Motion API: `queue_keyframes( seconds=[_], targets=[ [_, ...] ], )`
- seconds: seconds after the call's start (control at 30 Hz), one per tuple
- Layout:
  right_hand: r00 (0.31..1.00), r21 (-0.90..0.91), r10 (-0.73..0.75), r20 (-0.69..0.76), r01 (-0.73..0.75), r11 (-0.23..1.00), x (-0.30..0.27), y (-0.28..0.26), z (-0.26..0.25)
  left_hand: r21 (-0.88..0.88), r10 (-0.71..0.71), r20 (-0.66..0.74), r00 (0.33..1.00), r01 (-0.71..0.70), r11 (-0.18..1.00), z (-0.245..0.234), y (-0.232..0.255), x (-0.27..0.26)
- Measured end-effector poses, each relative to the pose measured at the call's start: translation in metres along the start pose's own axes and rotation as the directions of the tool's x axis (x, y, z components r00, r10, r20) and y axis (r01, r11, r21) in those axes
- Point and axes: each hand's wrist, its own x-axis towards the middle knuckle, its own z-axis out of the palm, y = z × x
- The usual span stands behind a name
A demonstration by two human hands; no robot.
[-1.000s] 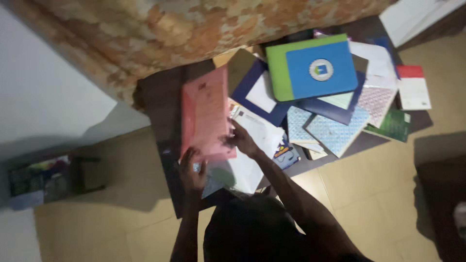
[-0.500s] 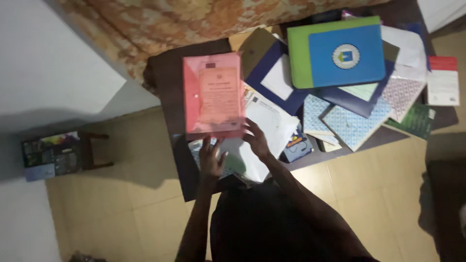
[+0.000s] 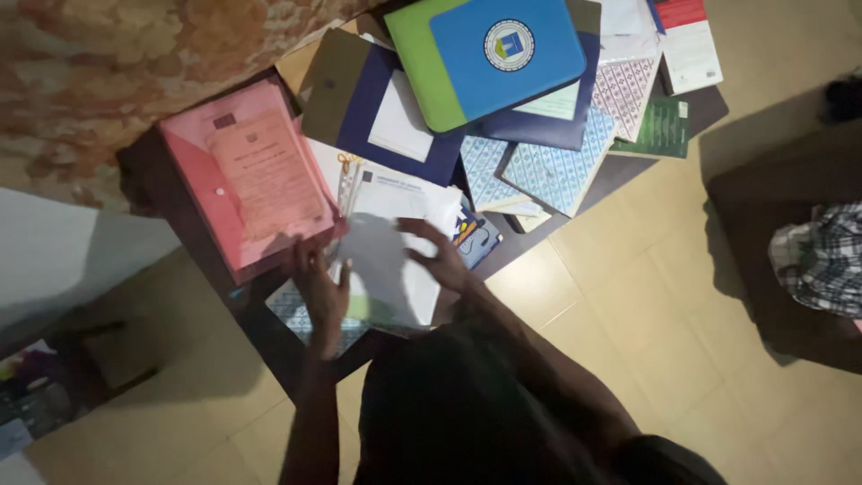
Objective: The person organizes books and files on a table by picking them up, flipping them over, and placing them into separate stacks. The person handles hardcover books, softcover books, and document folders, moving them from one side of the table to another.
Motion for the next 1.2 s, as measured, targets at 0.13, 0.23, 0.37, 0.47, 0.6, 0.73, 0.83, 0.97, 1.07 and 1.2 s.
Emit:
queue_keyframes(
  seconds=[0.13, 0.23, 0.37, 0.47, 0.6, 0.73, 0.83, 0.97, 1.07, 1.2],
  targets=[
    [0.915, -0.242, -0.026, -0.403, -0.079, 0.967, -0.042, 0.025, -0.065, -0.211, 0.056, -0.008, 0.998, -0.056, 0.976, -0.004, 0.041, -0.036],
    [0.882, -0.27, 0.119, -0.455, -0.265, 0.926, -0.072, 0.061, -0.105, -0.168, 0.068, 0.014, 0.998, -0.065, 0.984, 0.005, 0.073, -0.05],
    [0.854, 0.108, 0.443, -0.271, -0.431, 0.896, -0.088, 0.12, -0.118, 0.005, 0.049, 0.035, 0.998, -0.049, 0.999, 0.019, 0.103, -0.05],
    [0.878, 0.14, 0.445, -0.178, -0.425, 0.894, -0.086, 0.149, -0.137, -0.081, 0.027, 0.094, 0.995, -0.019, 0.997, 0.03, 0.125, -0.035],
    [0.943, -0.102, 0.328, 0.065, -0.32, 0.942, -0.079, 0.152, -0.175, -0.332, -0.039, 0.251, 0.967, 0.124, 0.935, 0.056, 0.186, -0.027],
    [0.924, 0.216, 0.219, 0.315, -0.294, 0.931, -0.063, 0.142, -0.194, -0.162, 0.094, 0.151, 0.984, -0.07, 0.984, 0.109, 0.267, -0.019],
    [0.869, 0.224, 0.168, 0.465, -0.3, 0.927, -0.071, 0.146, -0.207, 0.052, 0.071, 0.073, 0.995, -0.075, 0.996, 0.139, 0.307, -0.037],
    [0.758, 0.565, -0.128, 0.64, -0.351, 0.747, -0.074, 0.155, -0.228, 0.026, 0.13, -0.05, 0.99, -0.129, 0.991, 0.158, 0.314, -0.049],
    [0.741, 0.062, 0.264, 0.618, -0.381, 0.923, -0.083, 0.15, -0.24, -0.001, 0.077, -0.061, 0.995, -0.077, 0.997, 0.161, 0.314, -0.065],
    [0.831, 0.526, -0.095, 0.548, -0.254, 0.812, -0.08, 0.128, -0.255, 0.143, -0.009, -0.1, 0.995, 0.023, 0.989, 0.167, 0.319, -0.068]
  ],
)
